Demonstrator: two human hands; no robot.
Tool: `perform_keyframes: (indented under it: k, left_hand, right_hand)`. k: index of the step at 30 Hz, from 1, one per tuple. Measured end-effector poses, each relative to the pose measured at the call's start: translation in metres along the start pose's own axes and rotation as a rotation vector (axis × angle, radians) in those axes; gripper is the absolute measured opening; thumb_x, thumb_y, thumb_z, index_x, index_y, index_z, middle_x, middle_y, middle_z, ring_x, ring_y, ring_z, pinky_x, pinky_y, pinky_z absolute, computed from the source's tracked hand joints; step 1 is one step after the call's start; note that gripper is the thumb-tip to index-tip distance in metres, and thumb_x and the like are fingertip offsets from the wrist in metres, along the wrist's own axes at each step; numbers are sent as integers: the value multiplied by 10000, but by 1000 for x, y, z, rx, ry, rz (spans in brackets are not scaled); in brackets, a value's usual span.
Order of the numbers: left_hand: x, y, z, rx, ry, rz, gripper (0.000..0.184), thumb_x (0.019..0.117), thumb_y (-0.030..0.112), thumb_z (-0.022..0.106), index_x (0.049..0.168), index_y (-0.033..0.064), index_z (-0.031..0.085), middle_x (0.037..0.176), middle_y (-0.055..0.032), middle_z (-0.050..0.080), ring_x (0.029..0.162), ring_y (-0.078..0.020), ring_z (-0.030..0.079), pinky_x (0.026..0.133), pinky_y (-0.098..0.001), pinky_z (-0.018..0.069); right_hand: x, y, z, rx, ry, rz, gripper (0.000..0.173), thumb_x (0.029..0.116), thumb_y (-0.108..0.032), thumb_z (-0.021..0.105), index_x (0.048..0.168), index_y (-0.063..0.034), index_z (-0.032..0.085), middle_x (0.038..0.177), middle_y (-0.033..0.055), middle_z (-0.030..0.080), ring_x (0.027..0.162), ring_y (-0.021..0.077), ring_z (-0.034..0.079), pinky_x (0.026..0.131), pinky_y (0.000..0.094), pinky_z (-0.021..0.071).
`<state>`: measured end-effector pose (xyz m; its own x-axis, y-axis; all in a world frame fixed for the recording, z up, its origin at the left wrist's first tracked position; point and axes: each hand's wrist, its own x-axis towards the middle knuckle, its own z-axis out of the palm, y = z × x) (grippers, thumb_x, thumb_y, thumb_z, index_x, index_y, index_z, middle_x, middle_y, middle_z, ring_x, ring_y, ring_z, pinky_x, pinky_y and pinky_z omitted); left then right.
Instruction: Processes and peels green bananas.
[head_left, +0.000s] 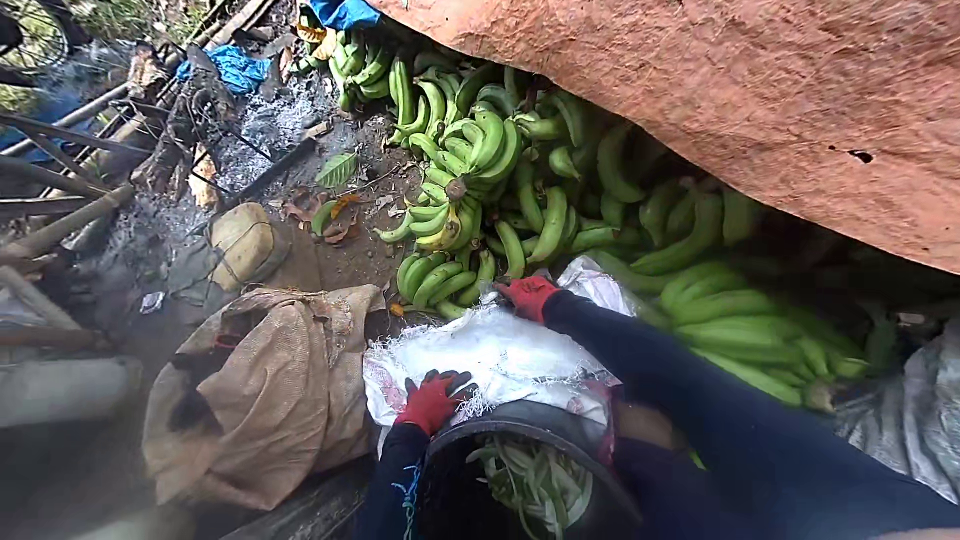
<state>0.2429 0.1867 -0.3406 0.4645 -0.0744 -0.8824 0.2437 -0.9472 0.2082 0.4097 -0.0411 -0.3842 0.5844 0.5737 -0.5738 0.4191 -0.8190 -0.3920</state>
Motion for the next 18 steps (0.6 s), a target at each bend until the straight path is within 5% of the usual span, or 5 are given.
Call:
perform_keyframes:
  k: [5, 8, 15, 18]
  left_hand:
    - [7, -12, 16, -66, 52, 48, 455, 1059, 365, 491, 1512, 333, 488, 1569, 36, 464, 1519, -291, 286, 1153, -741, 86]
    - [9, -10, 16, -49, 57, 34, 454, 1055, 378, 493, 1508, 354, 487, 1561, 53, 472, 1513, -272, 301, 1154, -735, 93]
    - [3, -8, 18, -88, 116, 28, 448, 1051, 412, 494, 1493, 340, 513, 1551, 36, 487, 1519, -291, 286, 1164, -732, 49]
    - [1, -7, 17, -97, 130, 18, 445, 1048, 409, 506, 1487, 338, 520, 1549, 32, 489, 1516, -277, 292, 1176, -709, 48]
  right_hand:
    - [2, -13, 16, 4, -68, 70, 425, 988, -243, 663, 1345, -18, 612, 1249, 254, 677, 1168, 444, 652, 957, 658, 495]
    - [5, -15, 26, -89, -133, 69, 477, 1016, -172, 623, 1458, -16, 536, 1343, 280, 610, 1187, 461, 625, 974, 632, 483]
    - [-25, -10, 44, -135, -268, 85, 535, 975, -85, 656, 1454, 82, 485, 1384, 346, 552, 1292, 508, 543, 1059, 656, 419]
    - [-44, -12, 40, -88, -246, 145, 443, 985, -121, 639, 1379, 65, 562, 1372, 345, 557, 1271, 510, 555, 1021, 658, 447]
